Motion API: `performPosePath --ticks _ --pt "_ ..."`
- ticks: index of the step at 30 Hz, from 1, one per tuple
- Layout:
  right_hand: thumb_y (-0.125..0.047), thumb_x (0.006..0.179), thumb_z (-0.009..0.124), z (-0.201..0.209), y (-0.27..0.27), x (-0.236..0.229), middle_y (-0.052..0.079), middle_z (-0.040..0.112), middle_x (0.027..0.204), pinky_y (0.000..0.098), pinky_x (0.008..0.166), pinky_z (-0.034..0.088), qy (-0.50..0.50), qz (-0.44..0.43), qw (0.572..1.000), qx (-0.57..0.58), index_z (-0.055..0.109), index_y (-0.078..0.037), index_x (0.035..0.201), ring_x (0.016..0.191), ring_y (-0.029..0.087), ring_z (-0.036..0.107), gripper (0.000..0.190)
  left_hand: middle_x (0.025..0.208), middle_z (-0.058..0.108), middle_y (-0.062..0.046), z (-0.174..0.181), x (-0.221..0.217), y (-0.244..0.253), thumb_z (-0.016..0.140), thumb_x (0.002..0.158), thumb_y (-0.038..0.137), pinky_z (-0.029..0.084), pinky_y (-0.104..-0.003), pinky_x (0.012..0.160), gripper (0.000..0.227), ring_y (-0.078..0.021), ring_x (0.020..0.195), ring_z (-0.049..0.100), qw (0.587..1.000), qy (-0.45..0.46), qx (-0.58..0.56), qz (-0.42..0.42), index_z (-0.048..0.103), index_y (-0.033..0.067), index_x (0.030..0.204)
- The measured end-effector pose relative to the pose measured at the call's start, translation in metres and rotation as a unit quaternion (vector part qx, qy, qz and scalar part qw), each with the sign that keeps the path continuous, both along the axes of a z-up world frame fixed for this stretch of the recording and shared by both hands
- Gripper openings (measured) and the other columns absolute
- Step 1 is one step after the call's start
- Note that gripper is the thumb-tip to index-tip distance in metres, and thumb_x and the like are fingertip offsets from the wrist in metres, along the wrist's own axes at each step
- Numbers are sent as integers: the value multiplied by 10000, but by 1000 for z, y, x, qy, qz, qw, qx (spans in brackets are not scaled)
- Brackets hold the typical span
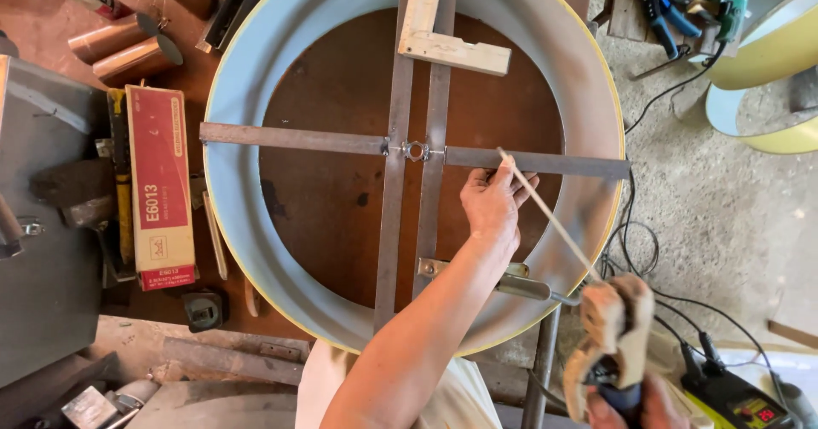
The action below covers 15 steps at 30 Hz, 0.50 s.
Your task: The person welds flat steel cross bars onto a large circular metal frame resting in a shallow drum lid. They position the bars, check alignment with a framing square, clamp a bar in place, and use a stick welding electrode holder to tack weld the bar joints, producing sparks and smoke.
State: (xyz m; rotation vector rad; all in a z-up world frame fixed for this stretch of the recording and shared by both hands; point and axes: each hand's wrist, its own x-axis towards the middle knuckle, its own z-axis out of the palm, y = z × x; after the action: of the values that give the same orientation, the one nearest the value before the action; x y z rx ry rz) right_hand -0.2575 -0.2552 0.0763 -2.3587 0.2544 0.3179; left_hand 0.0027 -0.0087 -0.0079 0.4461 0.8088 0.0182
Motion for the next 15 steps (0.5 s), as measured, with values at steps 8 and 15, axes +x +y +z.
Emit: performPosePath --ticks 8,15 --pt "-464 796 746 24 62 57 47 701 634 314 579 567 38 14 998 -45 654 -90 1133 566 139 702 512 916 636 -87 -14 3 -9 697 974 133 658 -436 814 189 -235 794 713 999 3 -6 33 572 -8 978" --pt "-371 840 705 40 90 73 30 649 613 267 499 526 39 4 998 39 632 -69 1188 481 98 639 467 956 639 -104 -9 3 -6 679 987 135 662 -435 840 194 -236 828 711 1000 4 4 18 556 -13 1000"
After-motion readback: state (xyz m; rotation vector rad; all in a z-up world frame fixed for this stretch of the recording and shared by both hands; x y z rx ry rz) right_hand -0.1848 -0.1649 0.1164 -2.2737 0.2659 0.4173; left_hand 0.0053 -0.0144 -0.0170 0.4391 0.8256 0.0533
